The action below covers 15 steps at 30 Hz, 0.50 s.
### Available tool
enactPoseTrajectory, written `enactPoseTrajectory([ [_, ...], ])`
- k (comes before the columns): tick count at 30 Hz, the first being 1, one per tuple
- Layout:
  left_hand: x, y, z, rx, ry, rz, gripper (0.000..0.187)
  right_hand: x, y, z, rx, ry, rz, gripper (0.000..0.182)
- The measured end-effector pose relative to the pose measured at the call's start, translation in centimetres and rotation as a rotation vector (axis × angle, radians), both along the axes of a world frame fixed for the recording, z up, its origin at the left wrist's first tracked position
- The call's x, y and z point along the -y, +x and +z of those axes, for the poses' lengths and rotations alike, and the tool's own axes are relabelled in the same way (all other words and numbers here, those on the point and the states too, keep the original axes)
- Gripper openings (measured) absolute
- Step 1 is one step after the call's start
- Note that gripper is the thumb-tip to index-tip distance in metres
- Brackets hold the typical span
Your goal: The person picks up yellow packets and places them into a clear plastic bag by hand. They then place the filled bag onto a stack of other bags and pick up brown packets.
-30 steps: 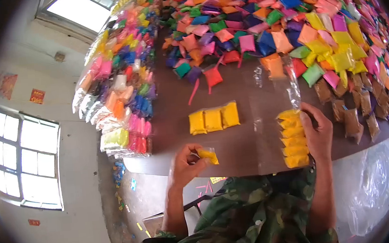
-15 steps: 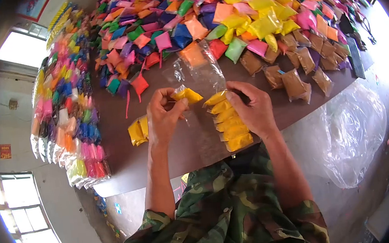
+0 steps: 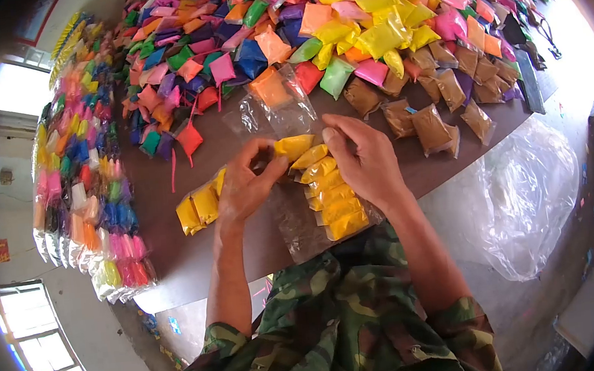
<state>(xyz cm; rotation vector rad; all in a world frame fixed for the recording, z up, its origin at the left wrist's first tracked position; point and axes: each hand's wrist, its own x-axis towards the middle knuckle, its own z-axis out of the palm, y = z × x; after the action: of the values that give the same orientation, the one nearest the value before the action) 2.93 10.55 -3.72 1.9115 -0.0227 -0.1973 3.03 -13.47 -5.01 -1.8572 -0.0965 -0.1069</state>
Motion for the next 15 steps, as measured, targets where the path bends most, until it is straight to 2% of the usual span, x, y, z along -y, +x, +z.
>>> enactPoseTrajectory([
  [2, 0.0, -0.1, 1.4, 0.100, 0.191, -0.010, 0.022, 0.0, 0.8, 0.3, 0.013, -0.033, 0.007, 0.041],
  [5, 0.4, 0.0, 1.7, 0.120, 0.143, 0.014, 0.020, 0.0, 2.1, 0.0, 0.012, -0.022, 0.065, 0.042],
  [8, 1.0, 0.5, 0.2, 0.182, -0.094, 0.022, 0.023, -0.3, 3.3, -0.3, 0.020, 0.029, 0.113, 0.038],
  [11, 1.1, 1.2, -1.9, 0.250, 0.099, -0.064, 0.024, -0.4, 4.1, -1.4, -0.097, 0.200, 0.134, 0.033],
  [14, 1.3, 1.3, -0.3, 0.369, 0.295, -0.122, 0.025, -0.9, 4.2, -1.6, -0.106, 0.246, 0.097, 0.030],
  [15, 1.2, 1.4, -0.3, 0.351, 0.256, -0.113, 0.025, -1.0, 4.3, -1.6, -0.105, 0.246, 0.090, 0.030],
])
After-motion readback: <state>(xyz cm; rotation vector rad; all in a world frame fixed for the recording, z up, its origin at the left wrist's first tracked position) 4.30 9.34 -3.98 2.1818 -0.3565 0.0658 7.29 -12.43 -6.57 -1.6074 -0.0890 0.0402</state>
